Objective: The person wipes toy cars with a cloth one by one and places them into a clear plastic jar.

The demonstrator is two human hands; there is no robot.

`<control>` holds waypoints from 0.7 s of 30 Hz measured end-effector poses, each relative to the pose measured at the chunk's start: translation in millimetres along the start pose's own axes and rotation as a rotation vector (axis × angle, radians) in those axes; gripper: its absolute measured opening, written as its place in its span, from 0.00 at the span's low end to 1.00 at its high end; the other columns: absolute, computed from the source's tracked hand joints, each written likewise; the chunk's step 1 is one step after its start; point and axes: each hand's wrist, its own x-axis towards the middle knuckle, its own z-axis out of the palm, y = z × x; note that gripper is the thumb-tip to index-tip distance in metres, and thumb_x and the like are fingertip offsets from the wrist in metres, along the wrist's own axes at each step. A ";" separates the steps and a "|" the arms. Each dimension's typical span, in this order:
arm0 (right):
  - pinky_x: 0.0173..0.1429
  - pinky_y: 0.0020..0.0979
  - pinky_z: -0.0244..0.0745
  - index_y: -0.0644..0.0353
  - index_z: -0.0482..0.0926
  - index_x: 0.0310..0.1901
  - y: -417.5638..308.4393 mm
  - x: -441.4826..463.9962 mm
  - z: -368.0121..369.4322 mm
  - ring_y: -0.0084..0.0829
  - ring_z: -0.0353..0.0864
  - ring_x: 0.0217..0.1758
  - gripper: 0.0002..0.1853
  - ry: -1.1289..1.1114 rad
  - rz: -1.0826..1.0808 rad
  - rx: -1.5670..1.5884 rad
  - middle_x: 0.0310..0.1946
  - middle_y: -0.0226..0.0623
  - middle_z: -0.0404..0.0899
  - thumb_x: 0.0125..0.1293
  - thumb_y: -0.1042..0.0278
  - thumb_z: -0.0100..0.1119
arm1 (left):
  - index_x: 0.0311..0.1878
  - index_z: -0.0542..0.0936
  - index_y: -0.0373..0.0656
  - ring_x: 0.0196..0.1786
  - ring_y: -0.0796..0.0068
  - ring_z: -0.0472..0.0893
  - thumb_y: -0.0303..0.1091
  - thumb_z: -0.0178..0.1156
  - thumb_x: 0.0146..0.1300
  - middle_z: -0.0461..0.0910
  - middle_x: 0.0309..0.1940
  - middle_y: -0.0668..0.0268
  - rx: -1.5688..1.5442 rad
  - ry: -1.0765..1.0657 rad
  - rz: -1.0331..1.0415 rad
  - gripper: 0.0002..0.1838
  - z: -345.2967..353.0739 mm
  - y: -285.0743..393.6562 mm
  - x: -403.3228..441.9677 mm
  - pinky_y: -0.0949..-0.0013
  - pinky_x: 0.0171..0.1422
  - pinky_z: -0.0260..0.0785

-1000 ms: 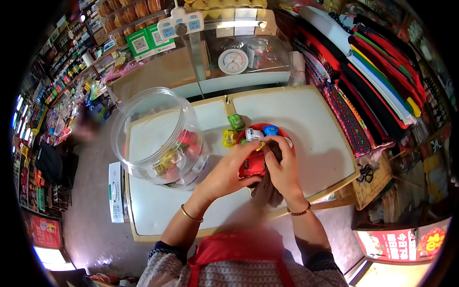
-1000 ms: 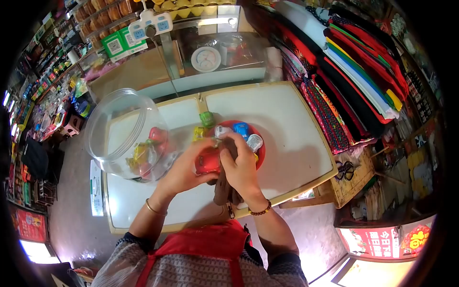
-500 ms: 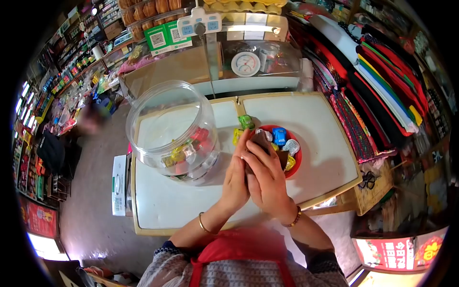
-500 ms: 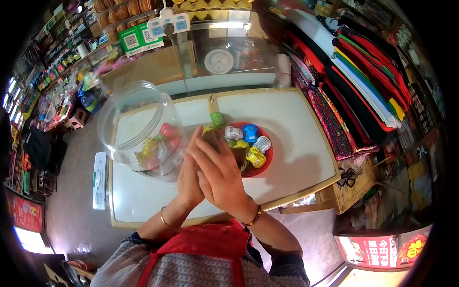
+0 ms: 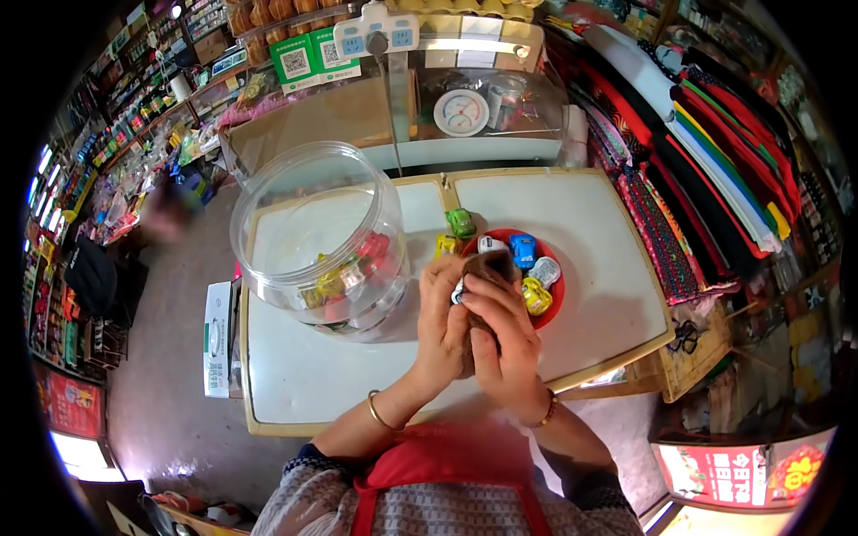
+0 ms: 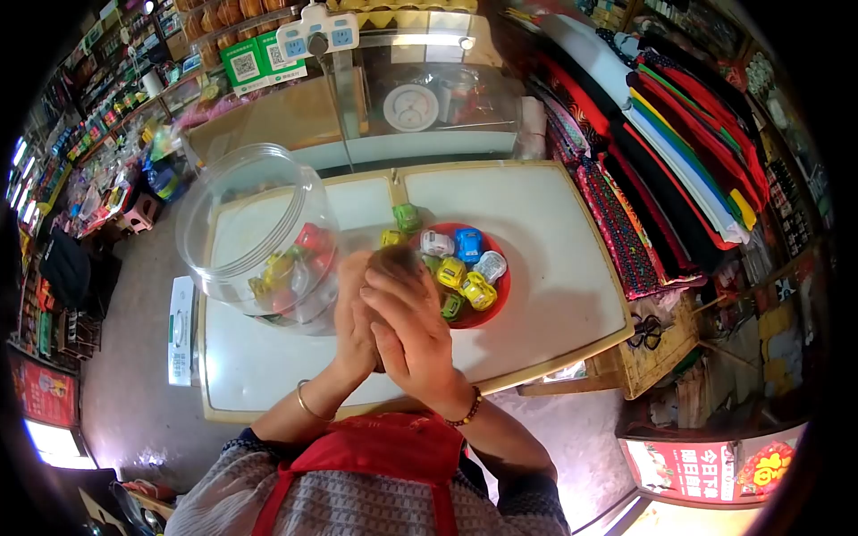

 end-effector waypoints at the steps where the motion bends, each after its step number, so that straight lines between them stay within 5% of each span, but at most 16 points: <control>1: 0.61 0.40 0.66 0.65 0.76 0.47 5.1 3.4 -2.5 0.46 0.76 0.54 0.12 -0.033 -0.078 -0.068 0.49 0.44 0.77 0.62 0.75 0.53 | 0.61 0.65 0.36 0.56 0.64 0.72 0.49 0.43 0.72 0.70 0.53 0.57 0.047 -0.022 -0.036 0.26 -0.7 -0.6 -1.7 0.65 0.63 0.61; 5: 0.55 0.38 0.71 0.65 0.77 0.44 2.2 24.4 -12.9 0.45 0.78 0.47 0.10 -0.094 -0.023 0.017 0.43 0.43 0.79 0.62 0.75 0.53 | 0.59 0.67 0.36 0.53 0.74 0.72 0.42 0.44 0.73 0.73 0.50 0.62 -0.160 -0.156 -0.291 0.21 -5.7 10.1 -1.4 0.70 0.57 0.66; 8: 0.47 0.27 0.73 0.65 0.78 0.43 6.9 32.1 -32.3 0.31 0.80 0.41 0.08 -0.229 0.497 0.308 0.37 0.41 0.80 0.65 0.75 0.51 | 0.56 0.70 0.36 0.46 0.74 0.74 0.38 0.50 0.70 0.73 0.49 0.61 -0.430 -0.204 -0.449 0.18 -7.8 13.6 0.8 0.72 0.50 0.68; 10: 0.49 0.24 0.72 0.65 0.77 0.45 17.8 30.6 -35.8 0.24 0.78 0.42 0.10 -0.212 0.487 0.501 0.37 0.35 0.80 0.67 0.76 0.48 | 0.61 0.67 0.37 0.51 0.76 0.75 0.42 0.52 0.70 0.73 0.50 0.64 -0.917 -0.252 -0.600 0.22 -9.1 12.7 4.0 0.73 0.54 0.69; 14: 0.50 0.24 0.71 0.65 0.76 0.46 21.7 17.5 -21.5 0.23 0.77 0.44 0.10 -0.134 0.410 0.465 0.37 0.34 0.79 0.68 0.75 0.46 | 0.63 0.64 0.35 0.57 0.72 0.72 0.45 0.46 0.73 0.72 0.55 0.59 -0.845 -0.119 -0.829 0.25 -9.6 25.9 11.3 0.67 0.59 0.67; 17: 0.50 0.25 0.71 0.66 0.76 0.46 17.1 16.8 -17.0 0.22 0.76 0.43 0.10 -0.142 0.607 0.502 0.36 0.34 0.78 0.69 0.75 0.45 | 0.62 0.66 0.34 0.55 0.74 0.72 0.42 0.41 0.74 0.72 0.55 0.61 -0.564 -0.077 -0.821 0.22 -8.2 32.2 5.3 0.69 0.59 0.65; 18: 0.50 0.24 0.71 0.65 0.75 0.47 13.5 20.2 -13.3 0.22 0.75 0.43 0.11 -0.086 0.633 0.598 0.37 0.34 0.78 0.71 0.74 0.42 | 0.62 0.67 0.34 0.55 0.75 0.71 0.40 0.38 0.75 0.72 0.54 0.62 -0.348 -0.125 -0.662 0.22 -10.1 46.8 8.4 0.72 0.60 0.62; 19: 0.51 0.24 0.70 0.64 0.75 0.47 5.4 23.7 -9.6 0.22 0.75 0.44 0.11 0.051 0.612 0.675 0.38 0.34 0.77 0.73 0.71 0.41 | 0.65 0.62 0.32 0.54 0.75 0.72 0.41 0.51 0.70 0.73 0.53 0.59 -0.345 -0.088 -0.450 0.27 -11.5 43.6 5.7 0.71 0.58 0.65; 21: 0.52 0.23 0.70 0.64 0.73 0.47 -7.8 39.3 4.7 0.21 0.75 0.44 0.12 0.235 0.583 0.711 0.41 0.35 0.78 0.75 0.68 0.41 | 0.61 0.66 0.33 0.55 0.66 0.73 0.38 0.60 0.63 0.74 0.52 0.55 -0.157 -0.071 -0.233 0.27 -23.0 59.1 15.7 0.68 0.59 0.65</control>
